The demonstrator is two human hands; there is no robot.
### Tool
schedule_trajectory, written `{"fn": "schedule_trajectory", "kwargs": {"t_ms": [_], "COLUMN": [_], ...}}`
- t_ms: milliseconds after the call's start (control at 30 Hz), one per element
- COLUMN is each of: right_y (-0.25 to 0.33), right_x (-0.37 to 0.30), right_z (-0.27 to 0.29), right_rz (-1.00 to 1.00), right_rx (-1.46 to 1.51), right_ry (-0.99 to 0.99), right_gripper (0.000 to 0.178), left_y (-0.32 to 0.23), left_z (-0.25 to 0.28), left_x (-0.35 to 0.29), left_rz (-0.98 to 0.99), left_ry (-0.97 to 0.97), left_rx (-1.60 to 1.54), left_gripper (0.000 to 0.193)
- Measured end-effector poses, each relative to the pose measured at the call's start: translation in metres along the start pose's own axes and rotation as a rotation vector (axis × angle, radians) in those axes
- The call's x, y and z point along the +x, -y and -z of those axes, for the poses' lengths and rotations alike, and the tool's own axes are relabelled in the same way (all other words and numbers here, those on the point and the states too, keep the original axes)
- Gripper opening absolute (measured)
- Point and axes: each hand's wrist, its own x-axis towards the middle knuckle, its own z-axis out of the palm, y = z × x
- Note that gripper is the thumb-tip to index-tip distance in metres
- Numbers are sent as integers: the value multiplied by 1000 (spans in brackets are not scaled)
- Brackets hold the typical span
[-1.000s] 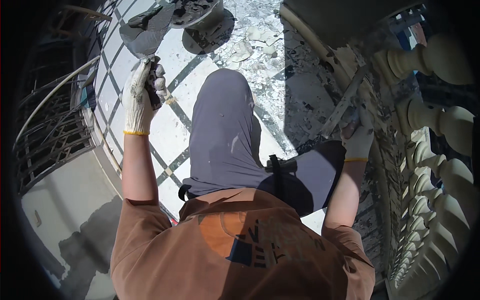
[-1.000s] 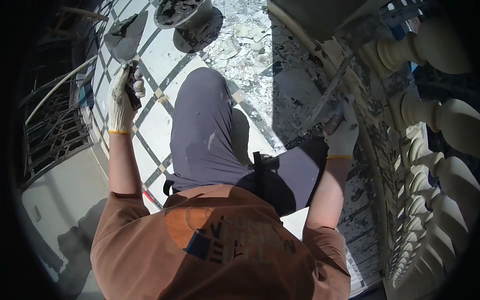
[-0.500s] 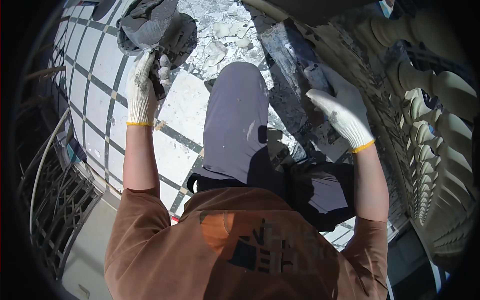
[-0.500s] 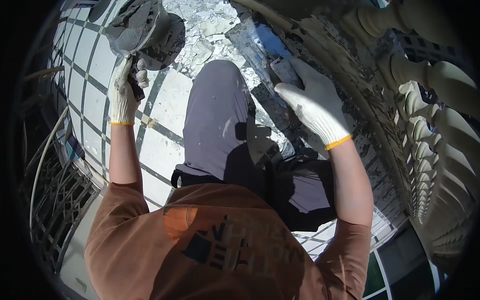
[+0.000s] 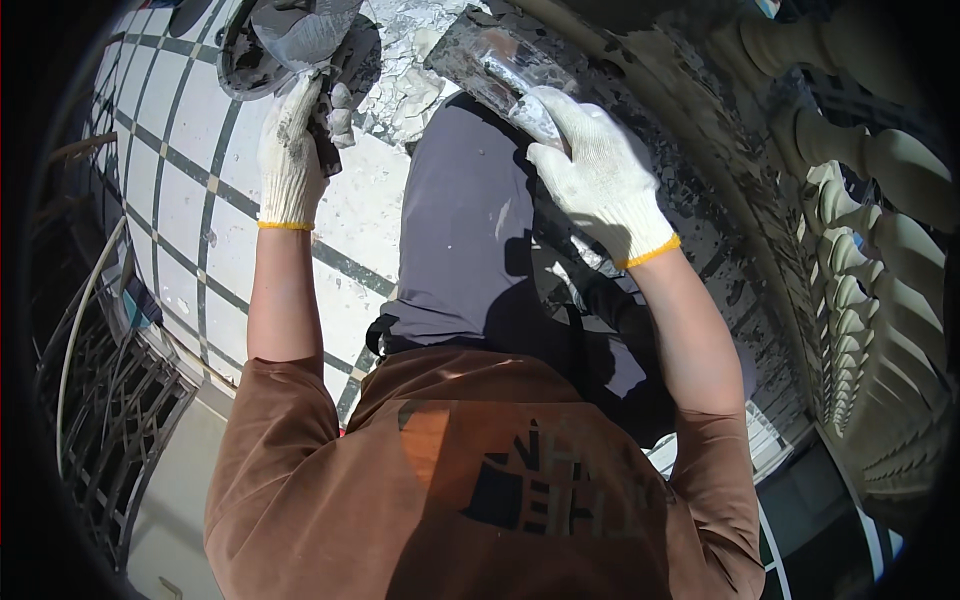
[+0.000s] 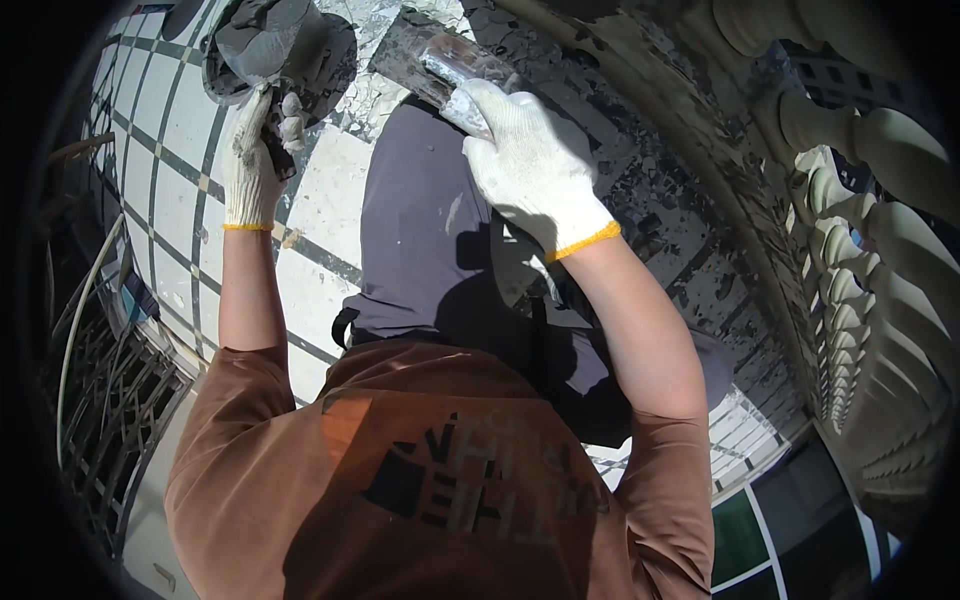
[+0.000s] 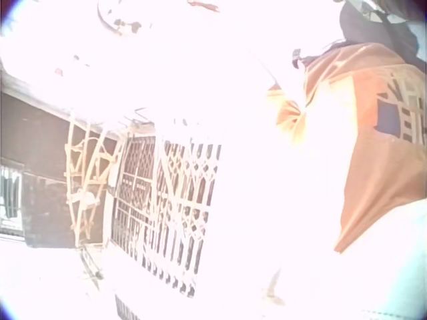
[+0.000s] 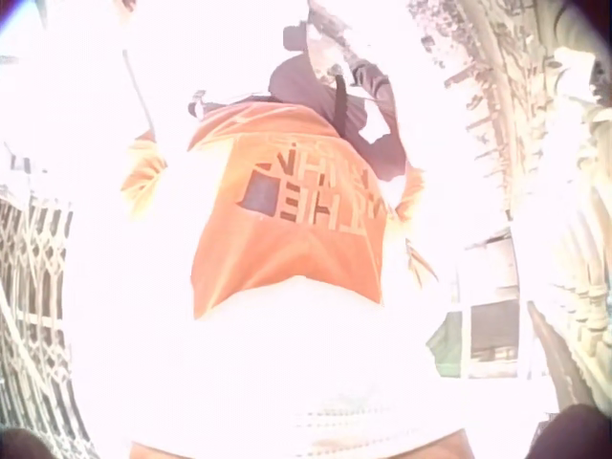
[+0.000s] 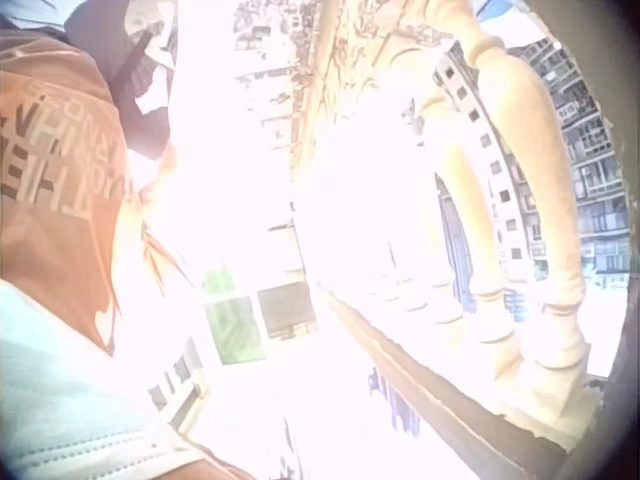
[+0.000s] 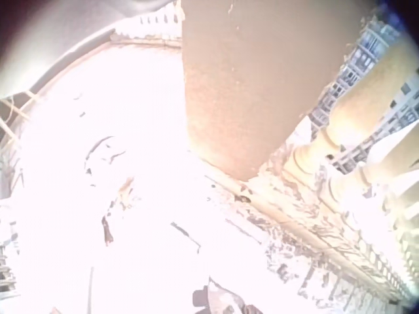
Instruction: Apply mortar to stone balusters and pillars on a balcony using a trowel and hawk.
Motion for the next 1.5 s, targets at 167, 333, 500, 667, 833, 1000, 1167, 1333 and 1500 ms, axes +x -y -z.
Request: {"fn": "schedule_trajectory", "kwargs": {"t_ms": [167,333,500,667,833,1000,1167,1333,1500], "right_y": [-13,-7,-2,2,4,2,-38,-71,-100], "right_x": [6,13,24,33,28,9,-3,-24,-30], "right_z": [-24,-25,-30,-30,-29,-11,39,72,28], "right_rz": [179,134,191,177,137,-67,-330,-472,-453], "right_rx": [-103,-111,-162,-294,-366,201,611,600,682], "right_ry": [-64,-16,-18,11,40,129,-168,-237,-322], "right_gripper": [51,50,48,48,54,47,39,41,44], "left_y": [-4,4,11,13,13,13,10,10,18], "left_z": [1,17,29,32,41,42,55,82,84], "left_x": [-13,-17,-15,-12,-8,-4,1,10,18], "left_rz": [33,-2,-8,3,21,12,55,100,124], "left_ry": [-52,-23,-62,-116,-59,-68,-191,-297,-249], "left_rx": [17,-19,-14,-15,5,-15,4,-114,-38], "left_gripper": [21,24,25,26,25,25,23,18,18]}}
